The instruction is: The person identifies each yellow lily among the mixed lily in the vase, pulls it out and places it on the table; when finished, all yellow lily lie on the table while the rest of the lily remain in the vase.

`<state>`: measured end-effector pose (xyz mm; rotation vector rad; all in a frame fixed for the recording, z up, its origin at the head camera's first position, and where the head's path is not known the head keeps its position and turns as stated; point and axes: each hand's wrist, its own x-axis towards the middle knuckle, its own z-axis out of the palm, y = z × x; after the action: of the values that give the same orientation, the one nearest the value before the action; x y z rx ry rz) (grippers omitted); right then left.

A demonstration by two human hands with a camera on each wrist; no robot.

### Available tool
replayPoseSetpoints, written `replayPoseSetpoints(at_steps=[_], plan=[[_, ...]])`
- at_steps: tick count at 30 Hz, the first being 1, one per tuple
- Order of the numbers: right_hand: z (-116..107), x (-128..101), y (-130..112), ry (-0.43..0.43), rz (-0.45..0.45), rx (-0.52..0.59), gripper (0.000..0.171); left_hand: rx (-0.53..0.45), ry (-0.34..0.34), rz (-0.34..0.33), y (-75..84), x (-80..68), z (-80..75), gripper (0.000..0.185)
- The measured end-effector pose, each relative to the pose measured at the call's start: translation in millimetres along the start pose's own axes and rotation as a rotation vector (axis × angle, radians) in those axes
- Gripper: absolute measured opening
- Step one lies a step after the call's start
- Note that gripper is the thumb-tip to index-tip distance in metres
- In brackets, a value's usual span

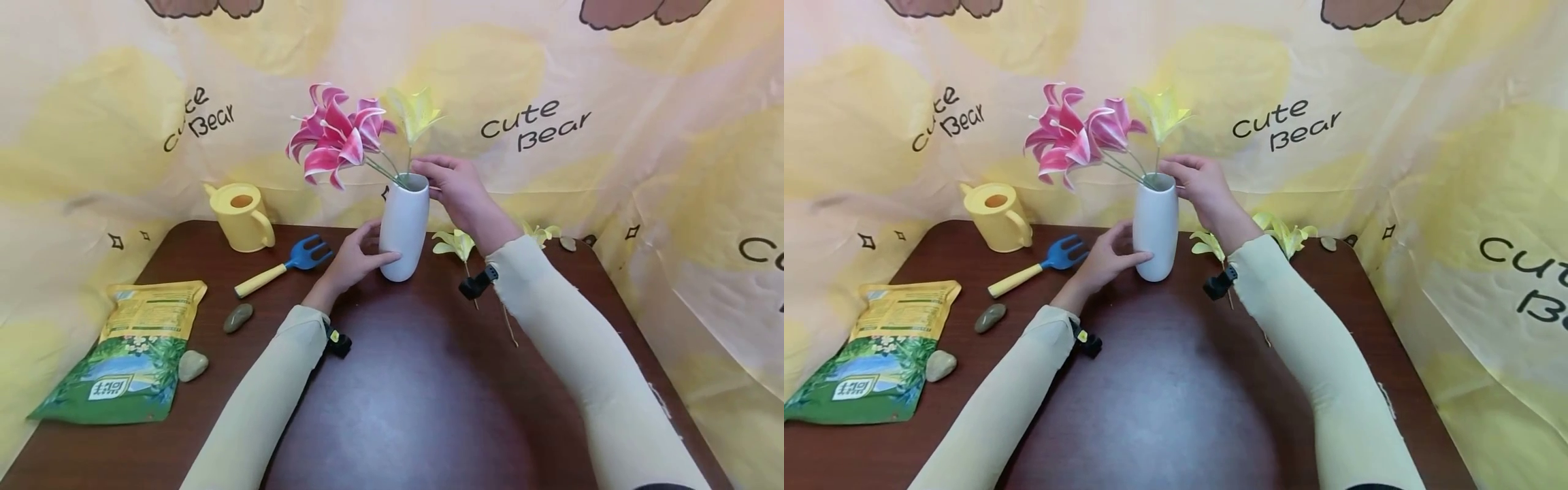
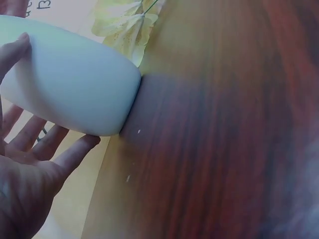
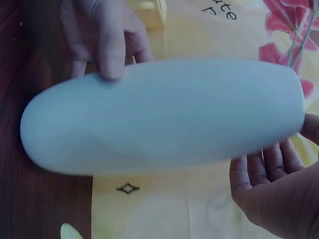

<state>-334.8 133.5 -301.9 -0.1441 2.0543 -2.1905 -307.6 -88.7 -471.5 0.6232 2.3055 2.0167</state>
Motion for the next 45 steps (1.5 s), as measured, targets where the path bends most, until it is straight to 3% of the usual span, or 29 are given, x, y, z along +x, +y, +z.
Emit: replayPoseSetpoints(at_steps=[6,13,19,25,29,33,37,41,45], plan=[[8.4,2.5,0.9,0.049,-0.009,0.018,0.017,-0.012,0.008,0.009,-0.4,0.1,1.7,0.069],[11.1,3.1,1.0,0.038,-0.023,-0.027,0.042,-0.027,0.006,-0.011,0.0,-0.8,1.4,0.069],[12.1,2.8,0.1,0.034,-0.073,-0.049,0.046,-0.044,0.006,-0.019,1.7,-2.5,2.7,0.071],[8.3,-0.3,-17.5,0.061,-0.138,0.054,0.045,-0.028,0.012,-0.007,2.1,-3.4,2.8,0.069],[2.7,-5.0,-38.3,0.1,-0.177,0.187,0.042,-0.021,0.009,-0.004,1.5,-3.7,3.0,0.068],[-11.2,-13.2,-62.9,0.144,-0.223,0.337,0.035,-0.027,0.001,-0.008,1.0,-2.8,3.9,0.068],[-36.2,-26.6,-81.6,0.163,-0.248,0.394,0.03,-0.031,-0.001,-0.005,0.3,-2.1,4.5,0.068],[-67.7,-42.7,-83.9,0.161,-0.25,0.343,0.029,-0.02,0.005,-0.002,-0.7,-3.1,4.1,0.067],[-103.4,-59.1,-71.7,0.167,-0.226,0.219,0.027,0.0,0.007,-0.009,-1.2,-4.1,3.1,0.068]])
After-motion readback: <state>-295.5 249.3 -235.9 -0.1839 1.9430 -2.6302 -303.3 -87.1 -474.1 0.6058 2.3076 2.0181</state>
